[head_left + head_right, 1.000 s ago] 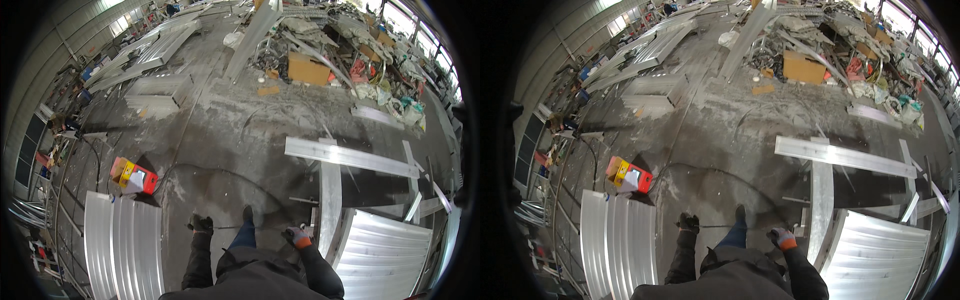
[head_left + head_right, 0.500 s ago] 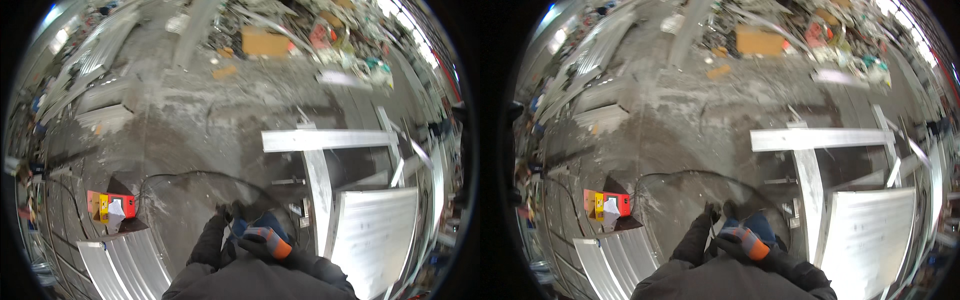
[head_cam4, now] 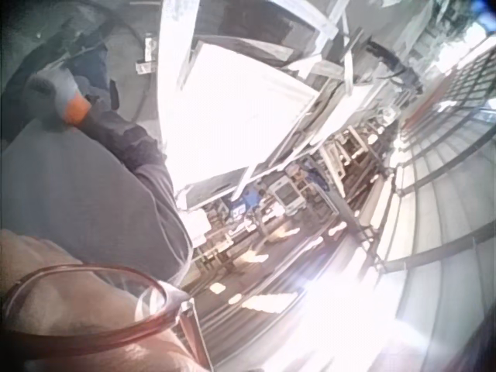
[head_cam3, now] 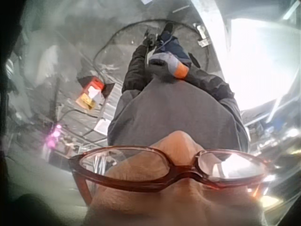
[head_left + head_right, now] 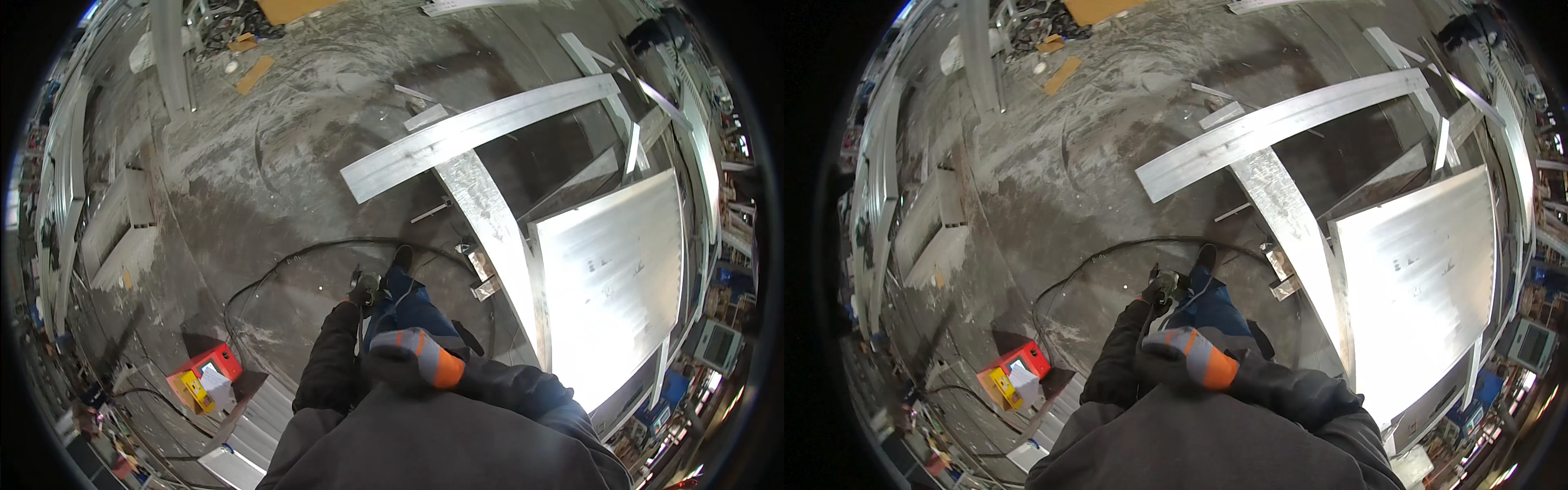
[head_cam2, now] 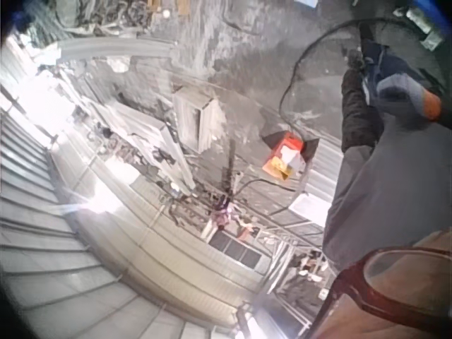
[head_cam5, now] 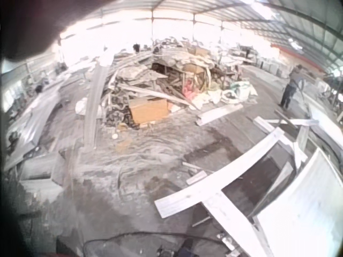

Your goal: The person positions a large corrugated metal panel on a frame, then uses a welding torch to join metal pieces along the edges. They later use an angle grinder to smooth the welded seams and inspect the finished panel.

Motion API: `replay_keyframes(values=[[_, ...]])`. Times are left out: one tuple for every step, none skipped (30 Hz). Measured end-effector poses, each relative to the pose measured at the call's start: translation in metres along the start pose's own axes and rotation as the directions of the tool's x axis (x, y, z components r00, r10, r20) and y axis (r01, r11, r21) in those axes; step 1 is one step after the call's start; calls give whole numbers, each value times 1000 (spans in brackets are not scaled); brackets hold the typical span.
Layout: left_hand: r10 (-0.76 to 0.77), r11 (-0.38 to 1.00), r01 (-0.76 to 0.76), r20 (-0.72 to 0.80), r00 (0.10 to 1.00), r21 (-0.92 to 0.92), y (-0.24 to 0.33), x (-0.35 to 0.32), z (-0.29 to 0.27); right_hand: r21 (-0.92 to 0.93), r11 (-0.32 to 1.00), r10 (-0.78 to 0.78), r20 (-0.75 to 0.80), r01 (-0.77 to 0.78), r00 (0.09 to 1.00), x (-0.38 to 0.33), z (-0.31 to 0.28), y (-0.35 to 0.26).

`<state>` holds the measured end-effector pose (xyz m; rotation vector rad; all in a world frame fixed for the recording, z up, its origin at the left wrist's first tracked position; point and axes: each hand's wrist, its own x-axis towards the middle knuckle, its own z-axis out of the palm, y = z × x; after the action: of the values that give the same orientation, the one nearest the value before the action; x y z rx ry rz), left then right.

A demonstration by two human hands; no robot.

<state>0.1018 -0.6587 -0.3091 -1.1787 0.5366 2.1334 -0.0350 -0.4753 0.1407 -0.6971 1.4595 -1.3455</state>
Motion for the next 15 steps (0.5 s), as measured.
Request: replay_keyframes(values=[[48,997,-43,66,997,-70,9,-4,8,109,991,87,-76,-79,993,4,-7,8],[96,989,-79,141,985,-123,20,-6,18,340,937,122,-110,-78,986,3,-20,18],[132,980,-110,129,983,-163,30,-9,27,354,930,203,-262,-101,944,6,-32,31],[76,991,-82,-58,995,-107,38,-15,34,514,857,288,-438,-26,852,31,-44,52],[20,998,-37,-327,945,-47,44,-21,40,636,771,449,-495,-42,744,43,-60,72],[-36,999,32,-570,821,-18,50,-26,45,727,686,520,-489,-2,700,56,-76,93],[19,999,-32,-563,826,-13,56,-31,48,781,609,520,-525,137,674,68,-90,117],[53,996,-80,-553,831,-25,58,-37,48,839,485,595,-523,247,610,84,-102,142],[62,994,-105,-586,808,-39,59,-44,48,880,288,718,-459,377,523,95,-110,169],[94,992,-122,-560,823,-13,59,-50,46,849,352,692,-519,394,501,102,-116,198],[103,993,-118,-574,812,10,57,-56,42,833,353,714,-534,426,452,108,-121,229],[100,995,-95,-607,788,40,54,-63,37,803,400,720,-574,442,391,115,-125,261],[96,994,-109,-610,787,17,51,-69,31,771,449,721,-611,452,327,122,-129,295],[82,994,-105,-629,773,1,47,-76,25,719,538,696,-674,440,249,130,-136,327],[48,997,-80,-638,768,-22,43,-84,17,734,460,724,-636,500,267,140,-154,359]])
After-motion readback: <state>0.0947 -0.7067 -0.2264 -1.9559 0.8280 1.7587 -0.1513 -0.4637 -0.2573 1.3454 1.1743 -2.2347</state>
